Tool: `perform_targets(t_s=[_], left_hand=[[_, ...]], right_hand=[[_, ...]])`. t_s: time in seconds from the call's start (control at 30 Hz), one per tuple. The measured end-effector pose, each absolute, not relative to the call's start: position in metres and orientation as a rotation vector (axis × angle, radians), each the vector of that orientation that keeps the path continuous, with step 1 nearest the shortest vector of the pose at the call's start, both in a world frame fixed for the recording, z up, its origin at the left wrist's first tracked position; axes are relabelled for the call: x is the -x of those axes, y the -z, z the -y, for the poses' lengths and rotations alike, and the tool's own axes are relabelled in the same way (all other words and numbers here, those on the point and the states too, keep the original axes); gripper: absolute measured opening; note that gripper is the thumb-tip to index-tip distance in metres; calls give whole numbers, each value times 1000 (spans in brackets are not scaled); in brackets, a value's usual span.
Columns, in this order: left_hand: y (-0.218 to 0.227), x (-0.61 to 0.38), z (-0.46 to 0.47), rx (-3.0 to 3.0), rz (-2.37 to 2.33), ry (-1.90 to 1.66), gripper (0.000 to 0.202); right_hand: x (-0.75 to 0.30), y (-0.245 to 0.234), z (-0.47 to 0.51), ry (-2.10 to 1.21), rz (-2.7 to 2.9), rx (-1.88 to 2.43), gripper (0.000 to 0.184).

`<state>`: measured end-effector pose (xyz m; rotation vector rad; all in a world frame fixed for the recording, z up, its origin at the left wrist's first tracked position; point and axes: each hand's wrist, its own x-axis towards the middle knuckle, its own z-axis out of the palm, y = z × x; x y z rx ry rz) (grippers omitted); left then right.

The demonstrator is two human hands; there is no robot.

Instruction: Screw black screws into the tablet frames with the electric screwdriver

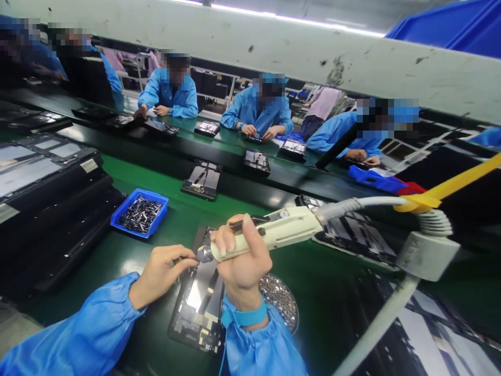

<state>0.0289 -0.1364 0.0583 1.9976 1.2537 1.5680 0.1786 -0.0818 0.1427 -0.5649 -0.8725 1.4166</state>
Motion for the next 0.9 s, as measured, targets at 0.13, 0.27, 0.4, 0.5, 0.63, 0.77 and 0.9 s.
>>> perform_targets(t_s=[0.13,0.27,0.4,0.5,0.63,0.77,0.9], left_hand=[[-56,-28,137,-1914,-1255,-1592,24],[-57,-28,138,-1895,-1222,-1589,27],[-58,-29,137,-1857,-1227,-1621,26],[-57,-31,138,-1751,-1231,-1625,23],[-56,-36,140,-1528,-1185,-1599,18],[-58,-38,140,-1326,-1143,-1529,17],[-57,-40,138,-1183,-1110,-1452,18]], right_hand=[[-174,-143,86,-1424,767,513,33],[-173,-144,89,-1432,782,457,29],[-172,-145,91,-1443,819,416,27],[-172,-145,91,-1447,841,403,27],[-173,-144,90,-1435,866,393,27],[-173,-144,90,-1434,868,388,26],[-172,-143,89,-1414,866,402,26]])
